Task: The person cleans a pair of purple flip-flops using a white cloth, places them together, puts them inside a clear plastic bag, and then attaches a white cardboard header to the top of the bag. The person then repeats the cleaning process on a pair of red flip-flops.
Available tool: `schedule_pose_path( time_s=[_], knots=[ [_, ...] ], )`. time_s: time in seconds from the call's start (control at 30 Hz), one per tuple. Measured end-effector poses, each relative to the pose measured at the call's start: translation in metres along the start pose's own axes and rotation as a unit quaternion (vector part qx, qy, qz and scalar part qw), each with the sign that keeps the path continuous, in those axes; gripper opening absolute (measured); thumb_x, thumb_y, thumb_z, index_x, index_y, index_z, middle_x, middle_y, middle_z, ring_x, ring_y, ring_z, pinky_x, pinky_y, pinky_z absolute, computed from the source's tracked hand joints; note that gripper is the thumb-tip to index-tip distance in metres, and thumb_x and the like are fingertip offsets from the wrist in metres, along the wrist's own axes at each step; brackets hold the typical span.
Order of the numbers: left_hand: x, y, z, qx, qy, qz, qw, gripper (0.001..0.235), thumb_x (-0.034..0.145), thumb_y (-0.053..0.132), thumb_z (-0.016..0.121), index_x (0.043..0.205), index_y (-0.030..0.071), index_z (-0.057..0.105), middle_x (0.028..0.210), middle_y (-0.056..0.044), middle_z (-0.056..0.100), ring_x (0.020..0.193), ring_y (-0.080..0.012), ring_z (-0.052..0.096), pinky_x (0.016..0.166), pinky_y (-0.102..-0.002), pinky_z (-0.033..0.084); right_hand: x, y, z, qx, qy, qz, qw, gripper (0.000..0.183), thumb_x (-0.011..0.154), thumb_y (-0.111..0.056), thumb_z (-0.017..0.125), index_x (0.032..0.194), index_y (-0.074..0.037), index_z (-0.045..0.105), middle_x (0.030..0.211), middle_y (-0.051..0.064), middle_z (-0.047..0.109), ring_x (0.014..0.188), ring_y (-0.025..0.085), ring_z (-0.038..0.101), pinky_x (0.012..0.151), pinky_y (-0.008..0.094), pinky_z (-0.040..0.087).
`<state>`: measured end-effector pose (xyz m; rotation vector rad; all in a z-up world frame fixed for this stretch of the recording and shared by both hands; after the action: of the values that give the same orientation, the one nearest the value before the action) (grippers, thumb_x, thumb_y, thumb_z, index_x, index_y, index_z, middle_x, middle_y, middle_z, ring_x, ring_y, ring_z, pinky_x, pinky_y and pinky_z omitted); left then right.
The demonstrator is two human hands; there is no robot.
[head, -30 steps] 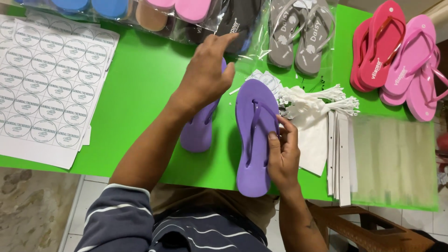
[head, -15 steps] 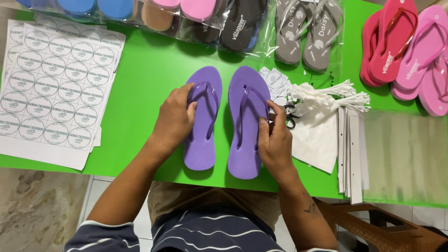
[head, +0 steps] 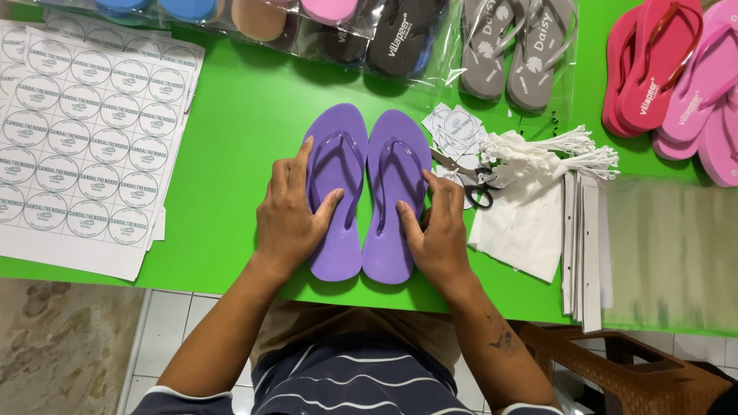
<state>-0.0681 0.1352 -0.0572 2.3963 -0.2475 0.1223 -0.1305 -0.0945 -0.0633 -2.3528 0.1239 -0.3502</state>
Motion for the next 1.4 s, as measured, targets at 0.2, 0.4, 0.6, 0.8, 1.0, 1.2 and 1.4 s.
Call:
schedule_pose_path(
  time_s=[0.2,0.4,0.6,0.8,1.0,1.2,1.4],
  knots=[
    [-0.001,-0.005,0.001,-0.062,0.039,-0.003,0.997,0.080,0.088,0.040,0.083,0.155,0.018,0.046,0.117,-0.010,0.057,0.081,-0.0359,0.067,0.070,-0.058,0.056,-0.001,-0.008,-0.013,0.046,0.005,0.006,0.999,0.068,0.094,-0.030,0.078,0.148,-0.005,0.046,0.124,0.019,0.052,0.066,0.028,0.065,0.055,0.039,0.057],
    [0.000,-0.010,0.000,-0.132,0.093,0.004,0.987,0.069,0.098,0.028,0.079,0.154,0.010,0.045,0.119,-0.013,0.055,0.074,-0.0282,0.065,0.065,-0.043,0.052,0.048,0.035,-0.089,-0.022,0.065,-0.028,0.997,0.019,0.104,-0.025,0.072,0.116,-0.011,0.076,0.088,0.009,0.072,0.063,0.025,0.065,0.061,0.035,0.052],
    [0.002,0.001,-0.005,-0.092,0.059,-0.032,0.994,0.063,0.100,0.032,0.071,0.151,0.009,0.044,0.126,-0.011,0.055,0.076,-0.0147,0.056,0.063,-0.031,0.052,0.118,0.104,-0.157,-0.123,0.078,0.031,0.989,0.009,0.103,-0.008,0.067,0.111,-0.007,0.072,0.090,0.006,0.073,0.075,0.019,0.066,0.069,0.037,0.052],
    [0.004,0.003,-0.004,-0.084,0.083,-0.026,0.993,0.058,0.099,0.024,0.072,0.149,0.007,0.047,0.124,-0.011,0.057,0.073,-0.0151,0.055,0.061,-0.030,0.049,0.143,0.164,-0.145,-0.155,0.027,0.169,0.973,0.013,0.097,-0.027,0.075,0.091,-0.015,0.077,0.083,-0.002,0.074,0.075,0.014,0.066,0.067,0.037,0.051],
    [0.005,-0.008,0.004,-0.097,0.118,-0.010,0.988,0.057,0.098,0.020,0.078,0.148,0.009,0.052,0.119,-0.011,0.058,0.074,-0.0286,0.066,0.066,-0.041,0.049,0.149,0.183,-0.137,-0.144,0.026,0.155,0.977,0.007,0.088,-0.023,0.079,0.095,-0.022,0.080,0.069,-0.001,0.068,0.072,0.028,0.069,0.075,0.042,0.054],
    [0.005,-0.004,0.002,-0.104,0.116,-0.014,0.988,0.057,0.098,0.018,0.077,0.148,0.010,0.052,0.120,-0.011,0.057,0.074,-0.0284,0.065,0.068,-0.040,0.049,0.156,0.175,-0.135,-0.198,-0.014,0.169,0.965,0.007,0.089,-0.026,0.075,0.094,-0.024,0.080,0.075,0.002,0.071,0.086,0.035,0.071,0.085,0.046,0.051],
    [0.005,-0.007,0.003,-0.105,0.120,-0.020,0.987,0.057,0.097,0.019,0.078,0.147,0.011,0.053,0.119,-0.010,0.057,0.075,-0.0275,0.066,0.069,-0.040,0.050,0.158,0.223,-0.165,-0.205,0.012,0.169,0.964,0.009,0.093,-0.025,0.076,0.099,-0.021,0.080,0.078,0.005,0.071,0.087,0.038,0.070,0.083,0.048,0.052]
  ],
)
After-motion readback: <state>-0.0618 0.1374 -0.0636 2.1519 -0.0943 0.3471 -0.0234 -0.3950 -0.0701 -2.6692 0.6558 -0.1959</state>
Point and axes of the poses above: each hand's wrist, its own x-axis towards the middle knuckle, its own z-axis out of the palm, y = z × x, the point moved 2 cm from there along x, towards the middle knuckle
